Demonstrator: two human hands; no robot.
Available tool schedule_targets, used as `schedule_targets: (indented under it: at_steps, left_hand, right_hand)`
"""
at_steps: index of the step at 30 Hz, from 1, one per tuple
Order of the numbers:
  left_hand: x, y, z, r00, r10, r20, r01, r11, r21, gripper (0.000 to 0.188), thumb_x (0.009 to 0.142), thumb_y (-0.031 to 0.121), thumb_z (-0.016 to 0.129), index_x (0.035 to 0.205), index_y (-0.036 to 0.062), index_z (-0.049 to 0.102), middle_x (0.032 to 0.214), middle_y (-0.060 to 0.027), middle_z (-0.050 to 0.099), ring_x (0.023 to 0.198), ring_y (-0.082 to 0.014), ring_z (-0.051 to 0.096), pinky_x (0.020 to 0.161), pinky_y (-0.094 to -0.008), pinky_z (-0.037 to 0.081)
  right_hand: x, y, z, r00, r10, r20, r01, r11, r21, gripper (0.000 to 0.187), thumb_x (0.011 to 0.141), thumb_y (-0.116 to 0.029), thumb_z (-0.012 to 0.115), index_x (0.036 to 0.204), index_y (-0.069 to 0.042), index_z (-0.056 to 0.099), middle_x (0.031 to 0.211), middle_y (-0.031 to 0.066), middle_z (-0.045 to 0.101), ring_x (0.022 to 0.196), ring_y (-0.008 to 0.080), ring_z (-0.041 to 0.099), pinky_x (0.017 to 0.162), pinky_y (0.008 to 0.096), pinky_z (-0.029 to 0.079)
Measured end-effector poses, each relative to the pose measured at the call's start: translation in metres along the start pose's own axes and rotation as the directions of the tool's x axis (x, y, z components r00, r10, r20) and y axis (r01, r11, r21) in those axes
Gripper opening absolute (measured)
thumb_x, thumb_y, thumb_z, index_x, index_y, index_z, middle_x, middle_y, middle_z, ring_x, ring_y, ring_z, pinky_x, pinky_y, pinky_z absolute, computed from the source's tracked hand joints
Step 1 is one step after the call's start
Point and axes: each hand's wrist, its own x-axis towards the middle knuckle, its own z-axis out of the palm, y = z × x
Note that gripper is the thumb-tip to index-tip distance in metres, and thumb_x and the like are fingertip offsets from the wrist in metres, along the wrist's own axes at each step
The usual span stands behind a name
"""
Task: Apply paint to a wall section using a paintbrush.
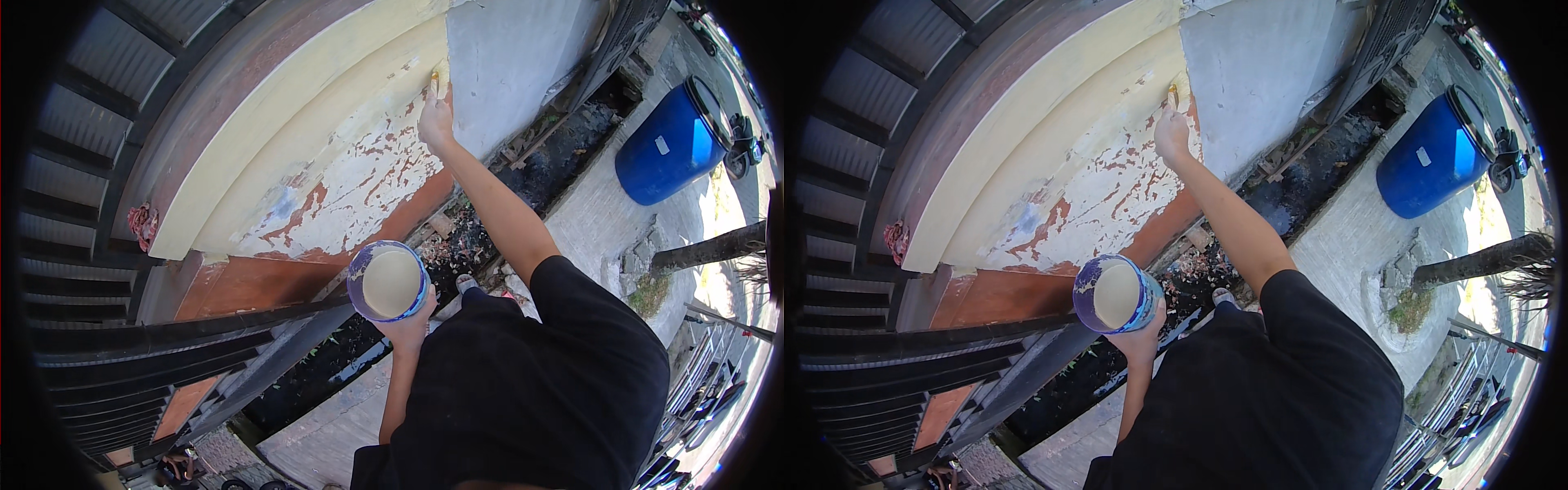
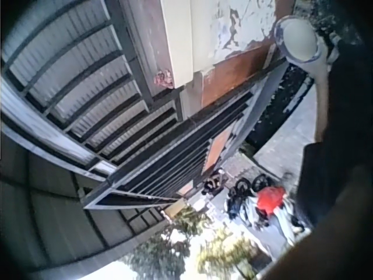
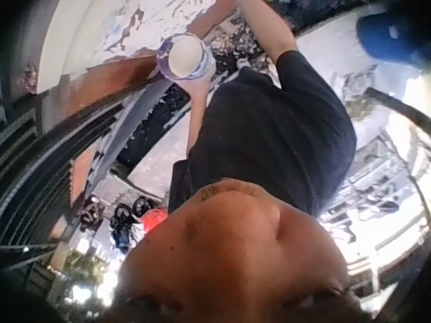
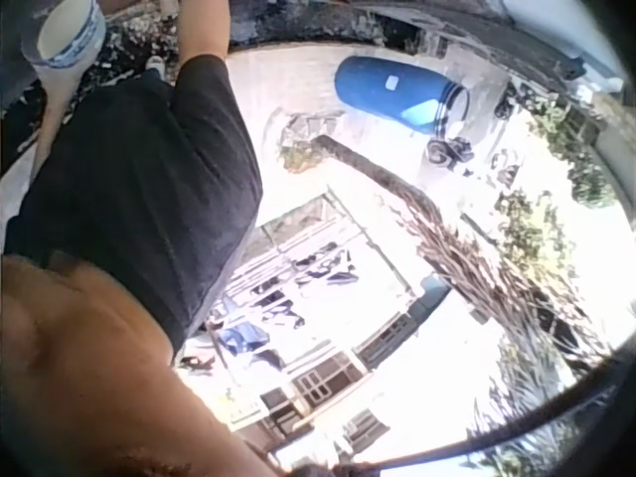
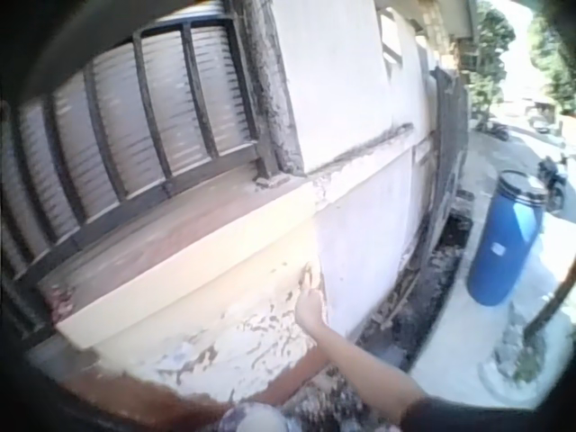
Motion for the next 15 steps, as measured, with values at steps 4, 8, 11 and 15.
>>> schedule_targets:
  at_steps: [4,8,11,15]
  left_hand:
    - [0.003,-0.001,0.011,0.999,0.047,0.015,-0.047,0.999,0.004,0.117,0.067,0.003,0.094,0.16,0.0021,0.023,0.15,-0.0148,0.052,0.134,-0.0251,0.056,0.116,-0.0418,0.045]
    - [0.006,0.0,0.012,0.998,-0.004,0.066,0.005,1.0,-0.016,0.116,0.068,0.004,0.093,0.16,0.0013,0.021,0.152,-0.0153,0.049,0.136,-0.0255,0.054,0.115,-0.0418,0.044]
    - [0.011,-0.003,0.021,0.999,0.015,0.052,-0.011,0.998,-0.069,0.116,0.068,0.005,0.094,0.159,0.001,0.022,0.151,-0.0155,0.049,0.136,-0.0258,0.054,0.116,-0.0423,0.043]
    - [0.008,0.002,0.024,0.997,0.028,0.078,-0.025,0.999,-0.043,0.118,0.065,0.008,0.095,0.159,0.0011,0.023,0.151,-0.0158,0.05,0.136,-0.0259,0.054,0.118,-0.0434,0.04]
  right_hand:
    - [-0.043,0.01,0.001,0.997,-0.008,0.073,0.016,0.994,-0.111,0.054,0.11,-0.039,0.041,0.104,0.01,0.063,0.094,0.0232,0.07,0.08,0.0336,0.07,0.074,0.0465,0.054]
    - [-0.11,0.049,0.011,0.916,0.031,0.401,0.037,0.986,-0.16,0.041,0.11,-0.042,0.048,0.098,-0.003,0.055,0.068,0.0029,0.053,0.047,0.014,0.05,0.042,0.0326,0.04]
    - [-0.145,0.031,-0.031,0.895,0.1,0.434,-0.033,0.987,-0.158,0.038,0.11,-0.038,0.05,0.102,-0.002,0.058,0.07,0.0042,0.057,0.052,0.0142,0.054,0.046,0.0328,0.043]
    - [-0.125,0.013,-0.066,0.981,-0.035,0.192,0.006,0.989,0.149,0.036,0.108,-0.029,0.05,0.115,0.003,0.065,0.077,0.0116,0.065,0.066,0.0202,0.065,0.061,0.0376,0.051]
